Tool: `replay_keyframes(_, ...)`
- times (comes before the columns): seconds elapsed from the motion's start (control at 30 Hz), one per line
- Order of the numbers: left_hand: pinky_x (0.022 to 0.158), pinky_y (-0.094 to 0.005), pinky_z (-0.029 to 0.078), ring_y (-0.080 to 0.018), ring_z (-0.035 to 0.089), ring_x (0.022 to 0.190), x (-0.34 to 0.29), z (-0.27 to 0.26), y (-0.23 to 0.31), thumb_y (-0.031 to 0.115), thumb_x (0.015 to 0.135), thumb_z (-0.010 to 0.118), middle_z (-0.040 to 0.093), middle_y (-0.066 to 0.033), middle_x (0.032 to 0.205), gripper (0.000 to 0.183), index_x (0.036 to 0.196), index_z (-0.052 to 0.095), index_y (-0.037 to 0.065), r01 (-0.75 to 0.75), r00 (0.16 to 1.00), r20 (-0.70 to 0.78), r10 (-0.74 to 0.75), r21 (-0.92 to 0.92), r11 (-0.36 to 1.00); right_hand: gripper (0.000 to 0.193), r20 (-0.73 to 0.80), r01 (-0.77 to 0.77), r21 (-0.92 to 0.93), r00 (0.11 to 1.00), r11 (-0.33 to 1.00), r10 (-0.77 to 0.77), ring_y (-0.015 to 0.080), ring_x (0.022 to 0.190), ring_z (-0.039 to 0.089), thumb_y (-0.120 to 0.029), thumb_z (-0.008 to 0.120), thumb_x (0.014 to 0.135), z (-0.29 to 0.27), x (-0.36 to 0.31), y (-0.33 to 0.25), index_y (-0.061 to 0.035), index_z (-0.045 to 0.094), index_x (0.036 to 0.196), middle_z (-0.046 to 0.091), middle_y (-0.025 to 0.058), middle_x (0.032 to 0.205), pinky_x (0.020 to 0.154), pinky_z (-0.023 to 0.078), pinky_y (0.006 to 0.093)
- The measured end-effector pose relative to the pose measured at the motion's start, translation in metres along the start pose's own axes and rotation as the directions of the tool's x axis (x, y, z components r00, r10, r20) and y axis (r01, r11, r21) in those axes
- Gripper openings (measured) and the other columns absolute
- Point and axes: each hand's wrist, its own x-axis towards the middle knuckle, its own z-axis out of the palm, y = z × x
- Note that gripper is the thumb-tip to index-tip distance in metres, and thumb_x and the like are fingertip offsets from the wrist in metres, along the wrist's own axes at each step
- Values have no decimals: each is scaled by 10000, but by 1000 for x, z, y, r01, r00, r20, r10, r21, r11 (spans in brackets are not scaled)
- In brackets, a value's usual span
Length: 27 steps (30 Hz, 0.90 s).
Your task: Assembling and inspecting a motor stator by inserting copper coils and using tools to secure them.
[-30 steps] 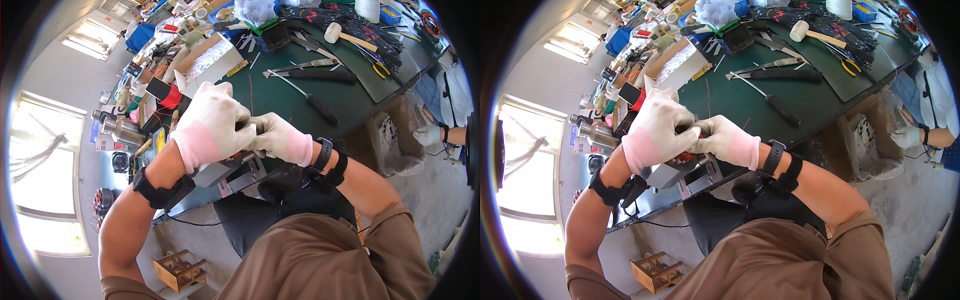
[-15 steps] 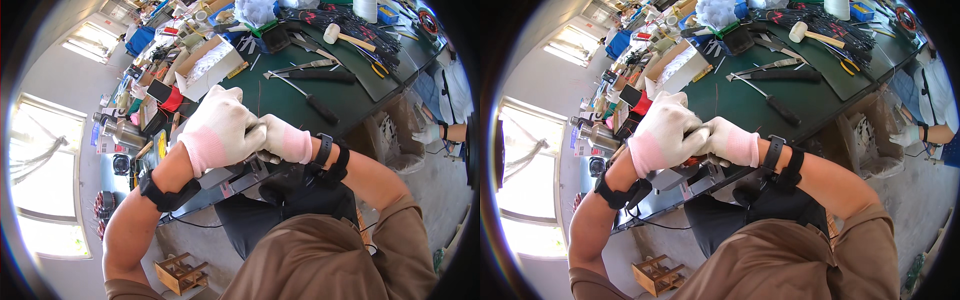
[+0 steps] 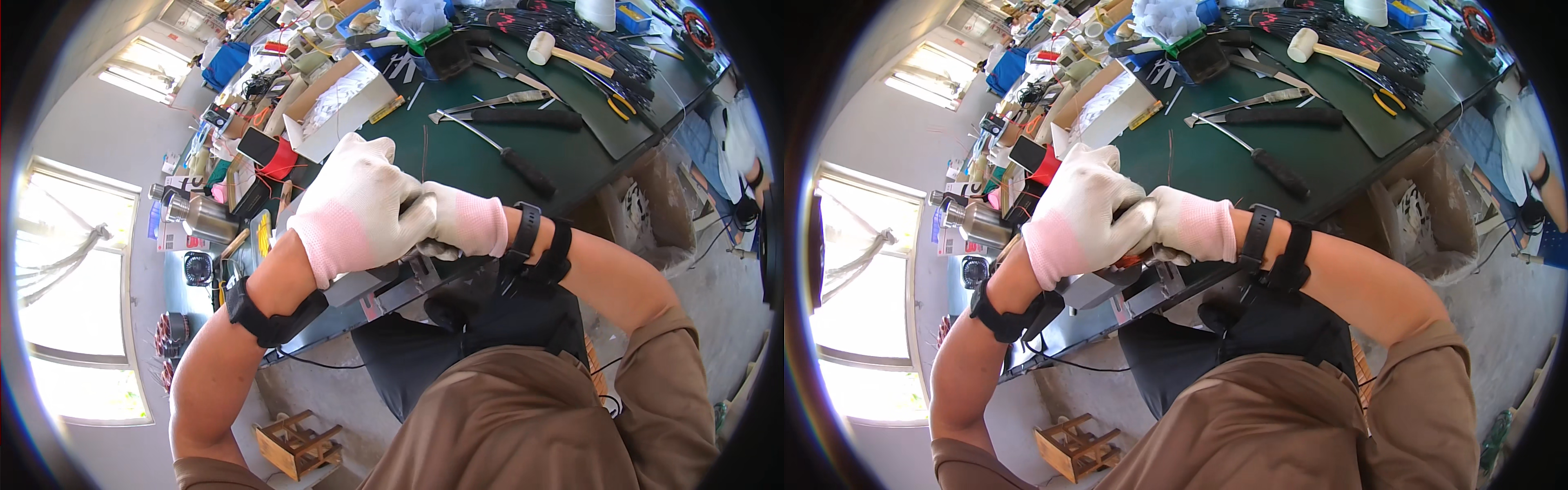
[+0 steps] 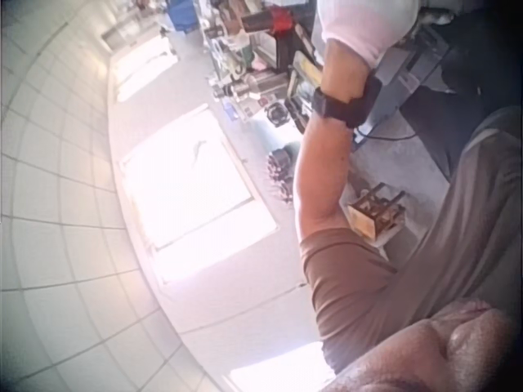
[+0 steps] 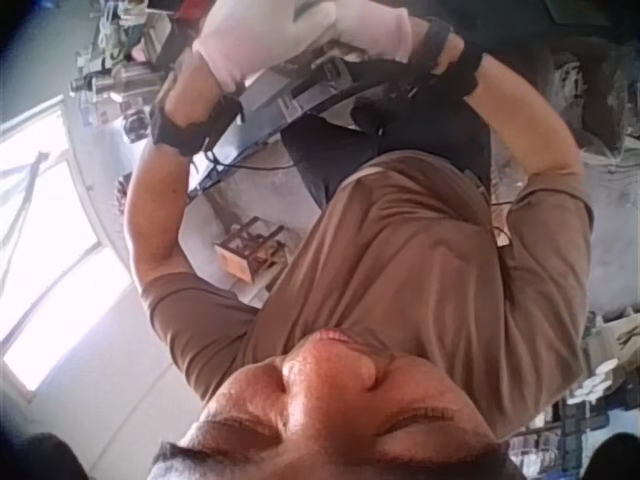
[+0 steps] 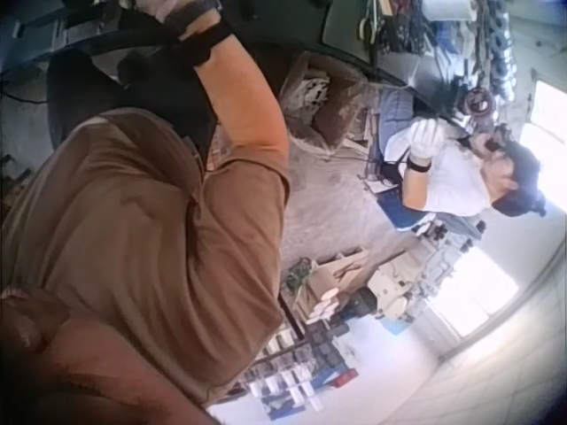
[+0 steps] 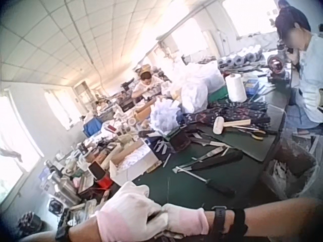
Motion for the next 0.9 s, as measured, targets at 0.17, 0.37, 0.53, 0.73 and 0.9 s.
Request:
replay_keyframes(0.17, 758, -439, 427, -314, 564, 743, -4, 1, 4, 242, 801, 639, 595, -158, 672, 233, 728, 709, 32, 69, 995, -67, -71, -28, 997, 180, -66, -12, 55, 998, 998, 15, 84, 477, 504, -189, 803, 868, 17, -8, 2, -41, 743, 949, 588, -1, 629, 430, 376, 242)
replay_keyframes(0.37, 793, -434, 440, -312, 582, 759, -5, 0, 4, 275, 800, 650, 600, -161, 689, 252, 754, 717, 37, 121, 992, -45, -122, -27, 992, 177, -145, -17, 94, 989, 995, 30, 115, 529, 601, -128, 763, 893, 18, -14, 7, 0, 740, 1012, 673, 54, 728, 451, 476, 251)
replay_keyframes(0.53, 801, -447, 450, -324, 592, 773, -1, 3, 3, 286, 799, 644, 610, -169, 699, 272, 764, 723, 28, 115, 991, -65, -115, 2, 993, 181, -169, 47, 217, 986, 975, -9, 154, 569, 657, -74, 733, 917, 34, -16, 1, 39, 720, 1057, 723, 86, 820, 457, 528, 267)
replay_keyframes(0.73, 799, -447, 456, -335, 592, 770, -2, -2, 6, 267, 801, 643, 617, -185, 711, 259, 771, 728, 24, 122, 992, -34, -122, -8, 993, 186, -230, 16, 188, 973, 982, 28, 161, 617, 700, -82, 729, 917, 32, -24, 4, 44, 723, 1054, 747, 106, 895, 462, 542, 265)
replay_keyframes(0.9, 800, -444, 457, -340, 593, 771, -1, 2, 3, 262, 813, 641, 621, -190, 721, 258, 771, 729, 24, 108, 993, -55, -109, -9, 994, 184, -218, 41, 269, 976, 962, 20, 126, 609, 691, -87, 720, 910, 42, -21, 0, 34, 726, 1049, 757, 106, 916, 430, 501, 229)
